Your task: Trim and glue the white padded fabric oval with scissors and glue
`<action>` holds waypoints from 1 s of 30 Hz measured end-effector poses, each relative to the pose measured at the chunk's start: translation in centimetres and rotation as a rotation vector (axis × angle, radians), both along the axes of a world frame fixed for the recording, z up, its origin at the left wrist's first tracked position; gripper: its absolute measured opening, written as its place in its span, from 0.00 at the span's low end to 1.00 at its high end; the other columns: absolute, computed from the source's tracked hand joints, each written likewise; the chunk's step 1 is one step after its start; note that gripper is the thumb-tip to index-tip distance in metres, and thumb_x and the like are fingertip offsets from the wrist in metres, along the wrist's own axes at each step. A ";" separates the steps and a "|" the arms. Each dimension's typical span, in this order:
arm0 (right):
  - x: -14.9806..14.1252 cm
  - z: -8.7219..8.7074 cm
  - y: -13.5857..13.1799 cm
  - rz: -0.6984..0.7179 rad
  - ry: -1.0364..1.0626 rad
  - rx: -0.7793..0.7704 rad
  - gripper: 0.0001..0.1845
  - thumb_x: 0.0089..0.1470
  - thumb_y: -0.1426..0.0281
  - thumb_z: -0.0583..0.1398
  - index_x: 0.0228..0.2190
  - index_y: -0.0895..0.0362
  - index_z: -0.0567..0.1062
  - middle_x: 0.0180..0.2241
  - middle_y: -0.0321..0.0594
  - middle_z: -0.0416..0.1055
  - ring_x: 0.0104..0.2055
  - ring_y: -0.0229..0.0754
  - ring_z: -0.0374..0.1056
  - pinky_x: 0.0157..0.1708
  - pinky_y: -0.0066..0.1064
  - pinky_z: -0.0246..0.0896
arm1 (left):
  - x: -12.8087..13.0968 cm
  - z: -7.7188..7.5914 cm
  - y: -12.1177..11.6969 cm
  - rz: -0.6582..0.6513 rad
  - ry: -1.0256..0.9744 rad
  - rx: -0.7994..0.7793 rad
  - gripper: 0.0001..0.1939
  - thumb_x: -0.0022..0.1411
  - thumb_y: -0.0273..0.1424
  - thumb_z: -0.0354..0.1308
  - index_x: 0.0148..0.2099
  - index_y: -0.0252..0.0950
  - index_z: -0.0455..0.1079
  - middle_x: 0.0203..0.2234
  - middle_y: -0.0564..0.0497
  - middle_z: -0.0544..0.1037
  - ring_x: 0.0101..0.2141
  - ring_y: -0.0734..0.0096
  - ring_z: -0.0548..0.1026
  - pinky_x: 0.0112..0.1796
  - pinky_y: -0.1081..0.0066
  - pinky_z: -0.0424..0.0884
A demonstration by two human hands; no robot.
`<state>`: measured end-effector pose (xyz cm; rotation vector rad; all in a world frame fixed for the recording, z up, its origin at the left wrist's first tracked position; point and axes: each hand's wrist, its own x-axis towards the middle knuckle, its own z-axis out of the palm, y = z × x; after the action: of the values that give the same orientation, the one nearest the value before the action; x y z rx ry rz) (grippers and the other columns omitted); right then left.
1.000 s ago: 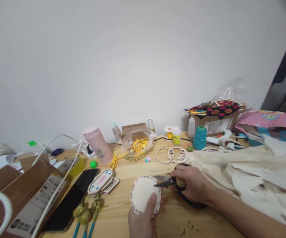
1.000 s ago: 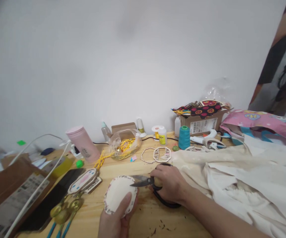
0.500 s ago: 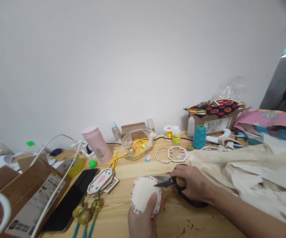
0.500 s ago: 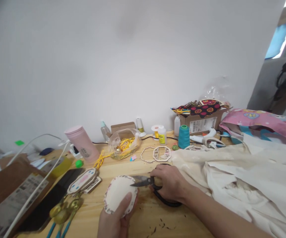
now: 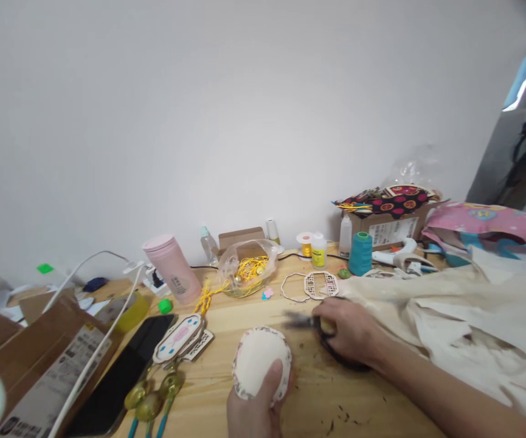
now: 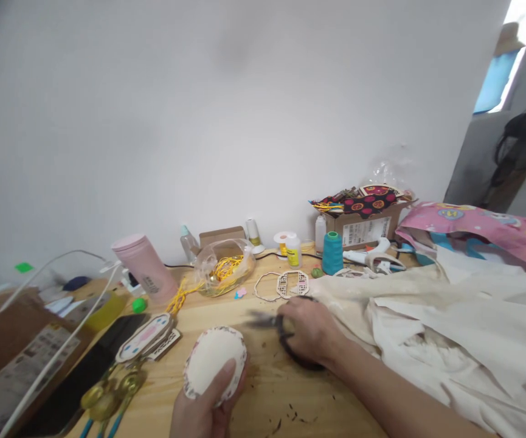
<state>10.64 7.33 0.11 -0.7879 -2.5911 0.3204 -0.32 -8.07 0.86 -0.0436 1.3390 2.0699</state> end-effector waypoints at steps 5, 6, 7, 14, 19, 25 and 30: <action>-0.2 0.1 -0.1 -0.032 0.113 -0.047 0.11 0.44 0.65 0.56 0.32 0.54 0.73 0.31 0.40 0.72 0.34 0.43 0.66 0.33 0.30 0.58 | -0.5 -0.5 -1.2 -0.009 -0.011 -0.080 0.28 0.39 0.16 0.62 0.46 0.31 0.64 0.21 0.49 0.78 0.25 0.61 0.76 0.26 0.68 0.74; -0.4 0.1 -0.5 0.024 0.123 -0.071 0.11 0.43 0.64 0.57 0.31 0.54 0.73 0.30 0.39 0.72 0.34 0.42 0.66 0.32 0.29 0.58 | -0.5 -0.4 -1.2 0.019 -0.009 -0.040 0.31 0.39 0.15 0.61 0.48 0.34 0.62 0.22 0.51 0.78 0.26 0.62 0.77 0.26 0.67 0.74; -0.6 0.2 -1.0 0.078 0.121 -0.094 0.10 0.43 0.64 0.58 0.30 0.54 0.73 0.29 0.38 0.71 0.33 0.41 0.66 0.31 0.28 0.57 | -0.6 -0.3 -1.1 0.042 -0.009 -0.009 0.33 0.40 0.14 0.60 0.50 0.37 0.61 0.23 0.53 0.78 0.27 0.63 0.77 0.27 0.68 0.74; -1.0 0.4 -2.4 0.173 0.049 -0.110 0.08 0.41 0.67 0.58 0.28 0.53 0.73 0.28 0.36 0.70 0.30 0.39 0.65 0.27 0.26 0.55 | -0.3 0.5 0.0 0.091 0.000 0.009 0.34 0.45 0.12 0.55 0.53 0.41 0.58 0.21 0.56 0.77 0.24 0.70 0.76 0.25 0.73 0.74; -1.0 0.2 -2.1 0.178 0.034 -0.127 0.06 0.42 0.67 0.57 0.26 0.53 0.72 0.27 0.36 0.70 0.29 0.39 0.65 0.28 0.26 0.55 | -0.4 0.5 -0.3 0.075 0.002 -0.001 0.32 0.45 0.12 0.55 0.53 0.38 0.58 0.20 0.54 0.77 0.25 0.67 0.76 0.25 0.71 0.74; -0.9 0.2 -2.2 0.186 0.054 -0.093 0.07 0.42 0.67 0.57 0.28 0.53 0.72 0.28 0.37 0.70 0.30 0.39 0.64 0.27 0.26 0.55 | -0.3 0.6 -0.4 0.065 -0.022 -0.011 0.30 0.45 0.13 0.54 0.52 0.37 0.59 0.19 0.54 0.76 0.24 0.67 0.76 0.25 0.71 0.73; -0.9 0.2 -2.2 0.177 0.020 -0.088 0.07 0.41 0.69 0.57 0.27 0.53 0.72 0.27 0.37 0.69 0.29 0.39 0.64 0.27 0.26 0.54 | -0.3 0.7 -0.3 0.078 -0.009 0.008 0.32 0.45 0.12 0.55 0.52 0.39 0.59 0.22 0.53 0.77 0.25 0.68 0.76 0.26 0.72 0.74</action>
<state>9.70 5.09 0.30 -0.5821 -2.6482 0.4955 -0.61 -8.34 1.59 -0.1024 1.3431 2.1372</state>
